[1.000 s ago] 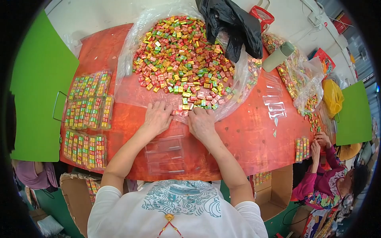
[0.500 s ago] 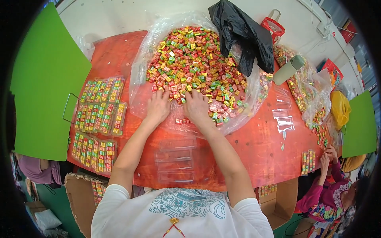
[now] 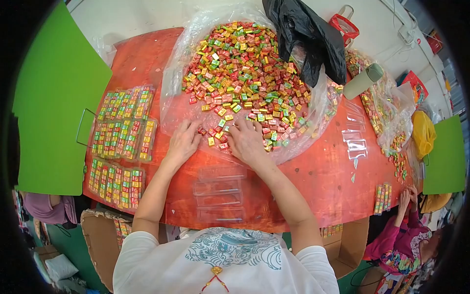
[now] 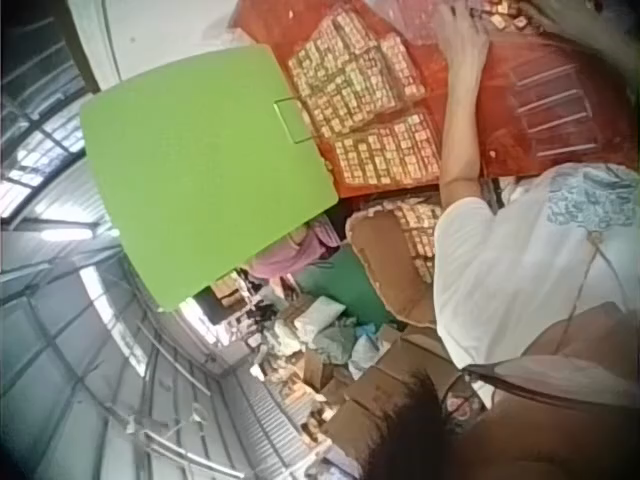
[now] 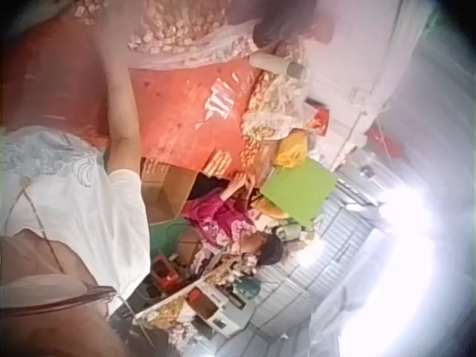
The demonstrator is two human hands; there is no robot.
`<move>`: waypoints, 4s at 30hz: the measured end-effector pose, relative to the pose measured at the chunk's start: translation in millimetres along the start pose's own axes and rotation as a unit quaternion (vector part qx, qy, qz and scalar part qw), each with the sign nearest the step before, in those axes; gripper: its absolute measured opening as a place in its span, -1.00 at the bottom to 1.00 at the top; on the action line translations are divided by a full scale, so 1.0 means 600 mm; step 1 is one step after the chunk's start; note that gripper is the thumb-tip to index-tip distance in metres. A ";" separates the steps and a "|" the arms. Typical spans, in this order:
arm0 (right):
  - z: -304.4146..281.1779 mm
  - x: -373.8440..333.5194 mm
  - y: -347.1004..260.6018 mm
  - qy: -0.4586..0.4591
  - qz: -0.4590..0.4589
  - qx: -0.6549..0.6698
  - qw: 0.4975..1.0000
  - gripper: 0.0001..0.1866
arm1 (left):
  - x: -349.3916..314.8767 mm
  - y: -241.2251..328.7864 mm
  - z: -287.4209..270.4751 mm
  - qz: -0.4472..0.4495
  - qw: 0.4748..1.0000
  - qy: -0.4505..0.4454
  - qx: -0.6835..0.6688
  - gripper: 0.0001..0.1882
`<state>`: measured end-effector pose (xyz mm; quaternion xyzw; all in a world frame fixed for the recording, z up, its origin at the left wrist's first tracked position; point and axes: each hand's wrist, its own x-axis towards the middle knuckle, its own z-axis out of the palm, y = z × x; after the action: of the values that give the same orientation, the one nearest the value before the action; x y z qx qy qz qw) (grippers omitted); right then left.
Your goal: Sorting and placing small colorful square blocks into plastic packaging trays at a factory workstation.
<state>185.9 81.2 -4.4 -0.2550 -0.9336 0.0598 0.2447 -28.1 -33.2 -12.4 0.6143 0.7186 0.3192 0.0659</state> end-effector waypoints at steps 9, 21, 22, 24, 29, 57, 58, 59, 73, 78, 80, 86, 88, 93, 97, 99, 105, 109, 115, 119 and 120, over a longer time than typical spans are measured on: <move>0.013 0.001 -0.031 -0.002 -0.010 -0.026 1.000 -0.73 | -0.014 0.010 0.008 -0.001 0.980 -0.059 0.191 -0.70; 0.025 -0.002 -0.034 -0.027 -0.060 0.071 0.995 -0.75 | -0.036 0.031 0.014 0.010 0.983 -0.050 0.174 -0.74; 0.028 0.001 -0.032 -0.027 -0.060 0.071 0.995 -0.75 | -0.040 0.033 0.012 0.010 0.986 -0.037 0.165 -0.75; 0.036 0.013 -0.028 -0.009 -0.052 0.034 0.998 -0.81 | -0.037 0.036 0.007 0.009 0.988 -0.024 0.155 -0.75; 0.043 0.036 -0.023 -0.001 -0.072 -0.043 0.996 -0.88 | 0.014 0.022 0.015 0.065 0.988 0.011 0.137 -0.70; 0.021 -0.008 -0.021 -0.048 0.011 0.021 0.999 -0.91 | -0.048 0.017 -0.030 -0.039 0.991 -0.046 0.121 -0.69; 0.021 -0.009 -0.023 -0.048 0.010 0.021 0.999 -0.91 | -0.047 0.015 -0.033 -0.034 0.990 -0.053 0.128 -0.68; 0.022 -0.009 -0.025 -0.059 0.015 0.009 0.998 -0.90 | -0.047 0.013 -0.035 -0.029 0.989 -0.060 0.135 -0.67; 0.011 -0.032 -0.046 0.000 0.097 0.053 0.994 -0.76 | -0.047 0.039 -0.015 0.006 0.990 -0.035 0.138 -0.52; 0.000 -0.045 -0.081 -0.039 0.087 -0.078 0.992 -0.58 | -0.029 0.061 0.029 0.067 0.986 -0.049 0.143 -0.58; -0.003 -0.047 -0.081 -0.040 0.092 -0.091 0.991 -0.57 | -0.025 0.060 0.043 0.079 0.985 -0.047 0.144 -0.59; -0.004 -0.063 -0.065 -0.012 0.051 -0.078 0.996 -0.62 | -0.028 0.062 0.054 0.100 0.982 -0.042 0.157 -0.64; -0.006 -0.064 -0.062 -0.039 0.069 -0.071 0.994 -0.63 | -0.029 0.062 0.054 0.097 0.982 -0.043 0.153 -0.64; 0.003 -0.044 -0.060 -0.029 0.051 -0.052 0.997 -0.68 | -0.031 0.056 0.051 0.091 0.983 -0.043 0.156 -0.61; 0.011 -0.038 -0.052 -0.019 0.032 -0.007 0.999 -0.70 | -0.031 0.065 0.045 0.066 0.984 -0.067 0.152 -0.56; 0.017 -0.031 -0.042 -0.007 0.029 -0.005 1.000 -0.71 | -0.029 0.071 0.049 0.100 0.983 -0.023 0.149 -0.52; 0.025 -0.008 -0.017 -0.016 0.007 -0.051 0.999 -0.70 | -0.023 0.076 0.068 0.086 0.985 -0.048 0.141 -0.53; 0.018 -0.021 -0.008 -0.016 0.004 -0.057 0.998 -0.68 | -0.023 0.073 0.069 0.082 0.984 -0.039 0.153 -0.59; 0.013 -0.032 -0.029 -0.012 -0.029 -0.052 0.998 -0.69 | -0.024 0.065 0.072 0.086 0.983 -0.014 0.161 -0.66; 0.030 -0.032 -0.027 -0.022 -0.031 -0.035 0.999 -0.64 | -0.024 0.064 0.056 0.076 0.987 -0.024 0.137 -0.56; 0.027 -0.032 -0.027 -0.022 -0.032 -0.033 0.999 -0.64 | -0.026 0.062 0.047 0.077 0.992 -0.007 0.103 -0.53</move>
<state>185.3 57.8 -23.2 -0.2319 -0.9477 0.0265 0.2175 20.5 -35.5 -19.5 0.6737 0.6976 0.2433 -0.0182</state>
